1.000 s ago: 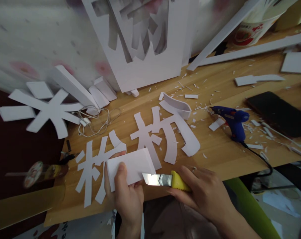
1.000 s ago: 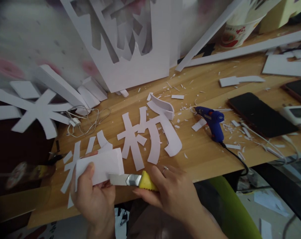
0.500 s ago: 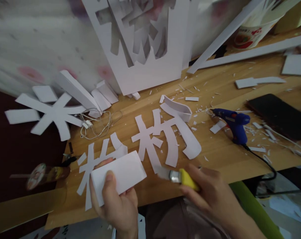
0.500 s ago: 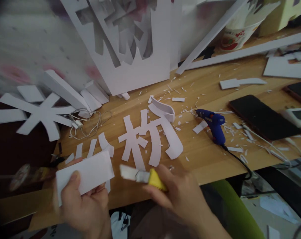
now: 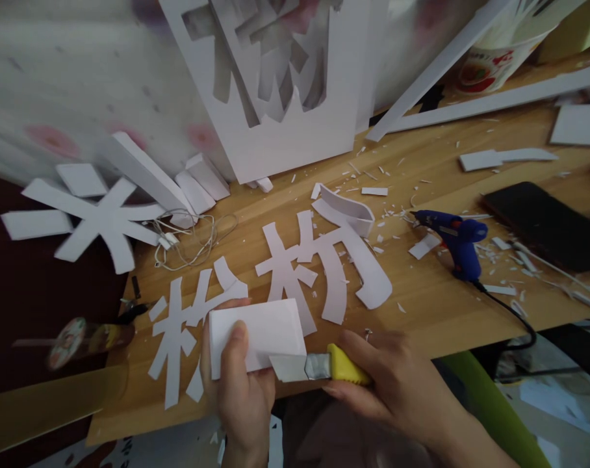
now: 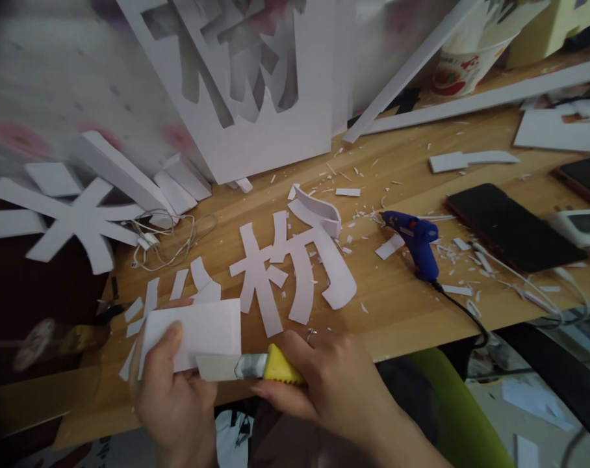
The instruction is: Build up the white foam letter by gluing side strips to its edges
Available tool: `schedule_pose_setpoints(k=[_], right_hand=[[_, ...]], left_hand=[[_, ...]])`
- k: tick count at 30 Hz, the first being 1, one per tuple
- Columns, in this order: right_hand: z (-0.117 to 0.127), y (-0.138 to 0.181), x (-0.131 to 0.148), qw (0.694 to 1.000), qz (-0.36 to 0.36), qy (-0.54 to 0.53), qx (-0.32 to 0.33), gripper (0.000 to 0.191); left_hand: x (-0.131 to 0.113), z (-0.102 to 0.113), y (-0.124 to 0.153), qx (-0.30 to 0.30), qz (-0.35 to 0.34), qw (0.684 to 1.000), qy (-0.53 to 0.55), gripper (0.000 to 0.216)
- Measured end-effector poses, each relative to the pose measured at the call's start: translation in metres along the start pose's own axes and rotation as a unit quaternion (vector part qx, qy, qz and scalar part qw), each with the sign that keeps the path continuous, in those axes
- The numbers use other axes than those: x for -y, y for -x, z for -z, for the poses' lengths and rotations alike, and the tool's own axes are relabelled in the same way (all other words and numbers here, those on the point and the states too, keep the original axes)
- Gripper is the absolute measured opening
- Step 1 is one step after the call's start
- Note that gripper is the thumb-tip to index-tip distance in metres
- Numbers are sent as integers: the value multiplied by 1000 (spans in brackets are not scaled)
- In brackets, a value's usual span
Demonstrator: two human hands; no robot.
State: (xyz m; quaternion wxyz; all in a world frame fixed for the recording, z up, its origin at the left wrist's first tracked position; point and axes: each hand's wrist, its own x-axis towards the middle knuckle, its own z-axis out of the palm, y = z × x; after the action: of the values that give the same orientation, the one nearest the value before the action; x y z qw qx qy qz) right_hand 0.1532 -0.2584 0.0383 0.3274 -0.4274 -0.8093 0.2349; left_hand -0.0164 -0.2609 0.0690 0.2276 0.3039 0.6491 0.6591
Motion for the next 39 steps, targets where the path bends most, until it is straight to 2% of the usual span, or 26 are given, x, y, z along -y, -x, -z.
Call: schedule_pose_setpoints(k=[4, 7, 14, 18, 21, 23, 28, 35, 39], right_hand=[[0, -1, -4, 998, 20, 52, -38, 56], [1, -1, -6, 996, 24, 68, -48, 55], [3, 4, -22, 995, 19, 92, -44, 53], [12, 11, -47, 988, -63, 129, -64, 50], [15, 14, -48, 991, -90, 80, -65, 49], [12, 13, -35, 997, -67, 24, -41, 49], [3, 1, -5, 999, -7, -53, -1, 52], [4, 2, -13, 998, -12, -55, 31, 52], [6, 3, -17, 999, -1, -31, 21, 52]], left_hand=[[1, 2, -1, 48, 71, 996, 24, 18], [0, 2, -2, 50, 80, 995, 19, 20], [-2, -4, 0, -5, 52, 999, -13, 22], [-5, -3, -3, -48, 10, 999, 1, 14], [-8, -5, -6, -79, 63, 994, 43, 16], [-9, -8, -6, -68, 89, 993, 42, 18], [-6, -7, 1, -3, 66, 998, 16, 20], [-9, -5, 2, 80, 153, 984, 31, 14], [-17, -14, 4, 49, 143, 988, 36, 11]])
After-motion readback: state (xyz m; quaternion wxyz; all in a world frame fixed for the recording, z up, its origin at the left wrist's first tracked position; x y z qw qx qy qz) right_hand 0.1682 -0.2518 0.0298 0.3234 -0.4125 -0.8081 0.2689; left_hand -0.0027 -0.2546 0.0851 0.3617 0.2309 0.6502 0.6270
